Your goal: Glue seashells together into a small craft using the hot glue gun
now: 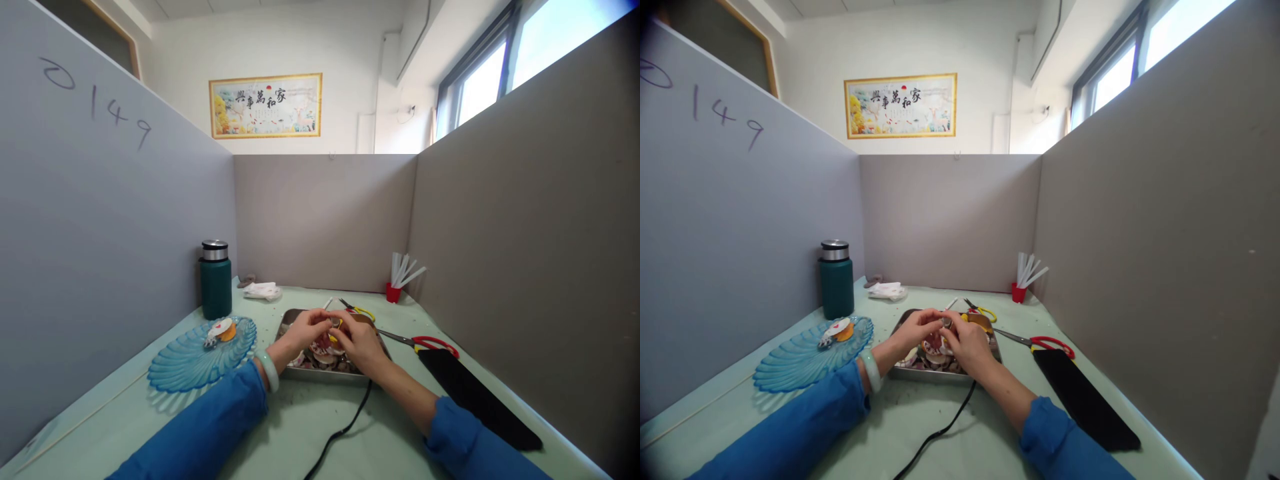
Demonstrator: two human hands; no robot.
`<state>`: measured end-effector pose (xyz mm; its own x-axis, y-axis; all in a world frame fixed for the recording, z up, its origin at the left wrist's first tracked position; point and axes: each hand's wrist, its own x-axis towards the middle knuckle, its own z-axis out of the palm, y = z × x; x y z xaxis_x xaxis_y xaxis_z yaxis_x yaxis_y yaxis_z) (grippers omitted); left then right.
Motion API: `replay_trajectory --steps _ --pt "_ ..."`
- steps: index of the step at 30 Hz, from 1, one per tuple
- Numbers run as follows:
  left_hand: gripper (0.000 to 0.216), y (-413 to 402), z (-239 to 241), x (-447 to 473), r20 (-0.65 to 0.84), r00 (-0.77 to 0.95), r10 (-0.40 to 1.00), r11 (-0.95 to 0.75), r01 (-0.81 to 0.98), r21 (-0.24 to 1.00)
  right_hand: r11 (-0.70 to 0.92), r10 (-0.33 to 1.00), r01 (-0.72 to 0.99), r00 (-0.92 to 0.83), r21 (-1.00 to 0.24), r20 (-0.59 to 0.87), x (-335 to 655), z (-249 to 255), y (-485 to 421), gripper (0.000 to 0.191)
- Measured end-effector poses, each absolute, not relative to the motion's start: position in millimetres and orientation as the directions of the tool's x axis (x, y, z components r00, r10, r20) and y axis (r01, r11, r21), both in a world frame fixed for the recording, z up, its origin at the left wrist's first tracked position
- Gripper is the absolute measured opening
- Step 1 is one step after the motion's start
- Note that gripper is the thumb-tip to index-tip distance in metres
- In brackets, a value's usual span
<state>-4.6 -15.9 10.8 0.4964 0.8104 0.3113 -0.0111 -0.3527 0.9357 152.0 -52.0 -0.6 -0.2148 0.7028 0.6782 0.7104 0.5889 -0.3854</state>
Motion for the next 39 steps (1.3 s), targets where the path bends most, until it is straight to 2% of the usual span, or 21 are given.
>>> replay_trajectory --steps 10,21,32,39 --pt "0.029 -15.4 10.4 -4.2 0.282 0.493 0.823 -0.326 0.004 0.945 0.577 0.719 0.716 -0.219 -0.392 0.659 152.2 0.1 -53.1 0.029" --pt "0.025 -12.0 5.9 -1.5 0.297 0.395 0.869 -0.312 -0.028 0.950 0.598 0.716 0.695 -0.240 -0.398 0.656 151.6 1.3 -53.2 0.034" --pt "0.027 -10.4 4.9 -1.2 0.295 0.406 0.865 -0.310 -0.029 0.950 0.588 0.716 0.712 -0.239 -0.383 0.655 151.0 1.7 -54.5 0.030" --pt "0.036 -16.5 10.4 -2.8 0.268 0.452 0.851 -0.277 -0.047 0.960 0.575 0.719 0.712 -0.205 -0.403 0.664 151.0 0.8 -53.6 0.029"
